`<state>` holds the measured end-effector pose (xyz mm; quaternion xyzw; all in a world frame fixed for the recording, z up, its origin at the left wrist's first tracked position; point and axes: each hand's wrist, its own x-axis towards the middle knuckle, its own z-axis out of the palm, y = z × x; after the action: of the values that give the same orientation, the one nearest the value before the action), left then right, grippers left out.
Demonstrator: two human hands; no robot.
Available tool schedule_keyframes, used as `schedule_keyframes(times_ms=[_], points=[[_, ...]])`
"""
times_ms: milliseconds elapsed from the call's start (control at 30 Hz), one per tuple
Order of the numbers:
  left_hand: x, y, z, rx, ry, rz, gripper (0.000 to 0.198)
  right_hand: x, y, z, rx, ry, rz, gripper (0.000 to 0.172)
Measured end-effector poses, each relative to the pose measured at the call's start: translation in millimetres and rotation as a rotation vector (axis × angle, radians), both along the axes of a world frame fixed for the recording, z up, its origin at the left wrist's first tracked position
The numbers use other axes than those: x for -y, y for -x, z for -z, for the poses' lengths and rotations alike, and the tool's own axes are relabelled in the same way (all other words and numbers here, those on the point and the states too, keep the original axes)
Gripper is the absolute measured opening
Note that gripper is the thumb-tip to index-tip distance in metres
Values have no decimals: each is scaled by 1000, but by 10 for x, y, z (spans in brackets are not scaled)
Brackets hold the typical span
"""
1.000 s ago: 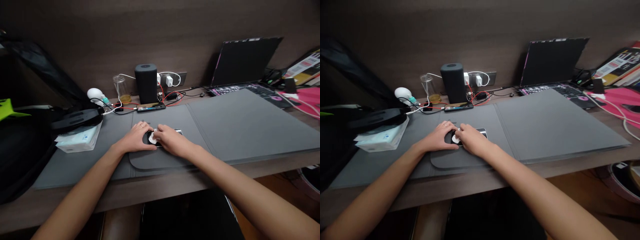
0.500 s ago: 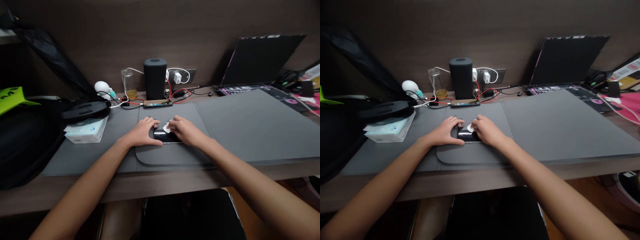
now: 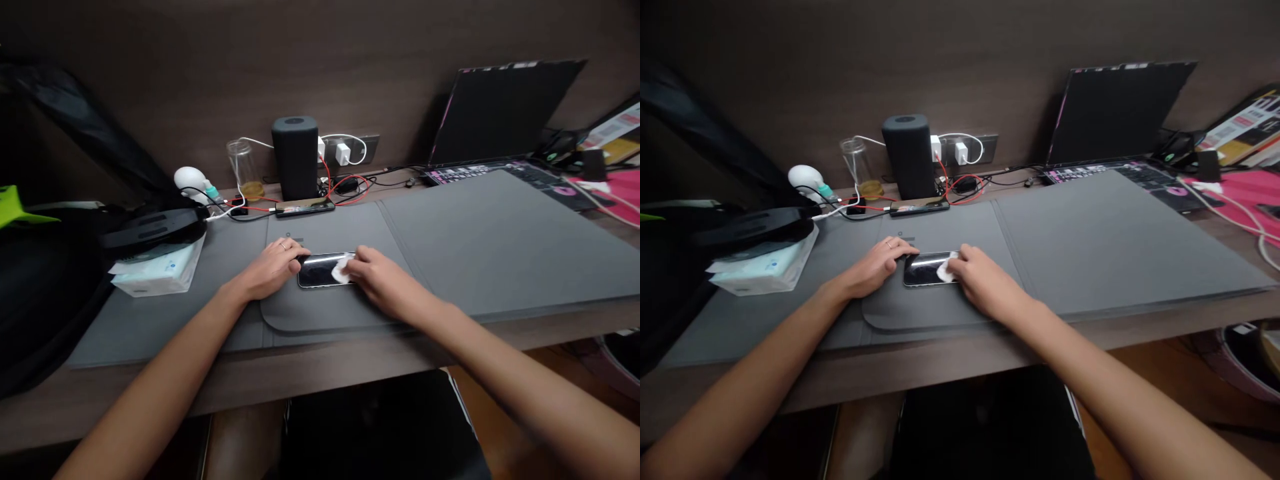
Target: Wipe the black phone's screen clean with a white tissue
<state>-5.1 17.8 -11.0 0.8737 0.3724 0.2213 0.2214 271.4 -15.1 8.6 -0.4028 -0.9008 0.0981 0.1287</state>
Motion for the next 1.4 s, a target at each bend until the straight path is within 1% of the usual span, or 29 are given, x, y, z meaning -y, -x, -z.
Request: schedule_keyframes(times_ms=[67, 100, 133, 200, 267, 367, 467, 533, 567, 667, 733, 800, 867, 933, 1000, 1033, 1100, 1233, 1333, 1400], points=[[-14, -5, 2, -10, -3, 1, 96, -55, -227, -9, 4, 7, 43, 26], [-23, -9, 2, -10, 0, 1, 96, -94, -295, -13, 13, 1, 62, 26], [-33, -13, 2, -11, 6, 1, 96, -137, -325, -19, 30, -11, 77, 26], [-52, -19, 3, -2, 16, -2, 96, -226, -261, -33, 76, -46, 93, 27], [-62, -20, 10, 17, 23, -8, 97, -298, -56, -50, 116, -72, 87, 28], [-63, -16, 37, 80, 34, -35, 96, -336, 379, -62, 131, -94, 34, 32], [-62, -6, 80, 174, 66, -72, 97, -267, 760, -31, 151, -165, 0, 34], [-63, 1, 102, 198, 90, -89, 99, -174, 896, 5, 156, -202, -22, 34], [-63, 4, 106, 196, 96, -92, 99, -122, 917, 21, 147, -203, -36, 34], [-59, 4, 91, 178, 86, -77, 99, 22, 802, 43, 86, -151, -72, 32], [-54, -5, 65, 155, 53, -57, 98, 81, 606, 32, 56, -108, -63, 32], [-50, -20, 38, 94, 21, -46, 91, 98, 358, 9, 52, -83, -23, 32], [-51, -36, 18, 15, 13, -53, 78, 79, 109, -13, 58, -70, 22, 30], [-55, -50, 12, -10, 13, -67, 67, 31, -85, -24, 58, -66, 60, 29], [-63, -59, 17, 5, 11, -77, 63, -38, -172, -24, 59, -77, 89, 29], [-68, -62, 23, 11, 11, -79, 63, -78, -166, -20, 65, -86, 100, 29], [-78, -63, 38, 19, 10, -88, 65, -165, -53, -5, 86, -107, 104, 29], [-89, -58, 62, 94, 32, -128, 66, -301, 407, 42, 79, -131, 37, 29], [-84, -59, 57, 128, 25, -120, 70, -294, 704, 78, 60, -137, -29, 29], [-78, -62, 42, 102, 7, -98, 72, -223, 787, 97, 49, -146, -68, 30]])
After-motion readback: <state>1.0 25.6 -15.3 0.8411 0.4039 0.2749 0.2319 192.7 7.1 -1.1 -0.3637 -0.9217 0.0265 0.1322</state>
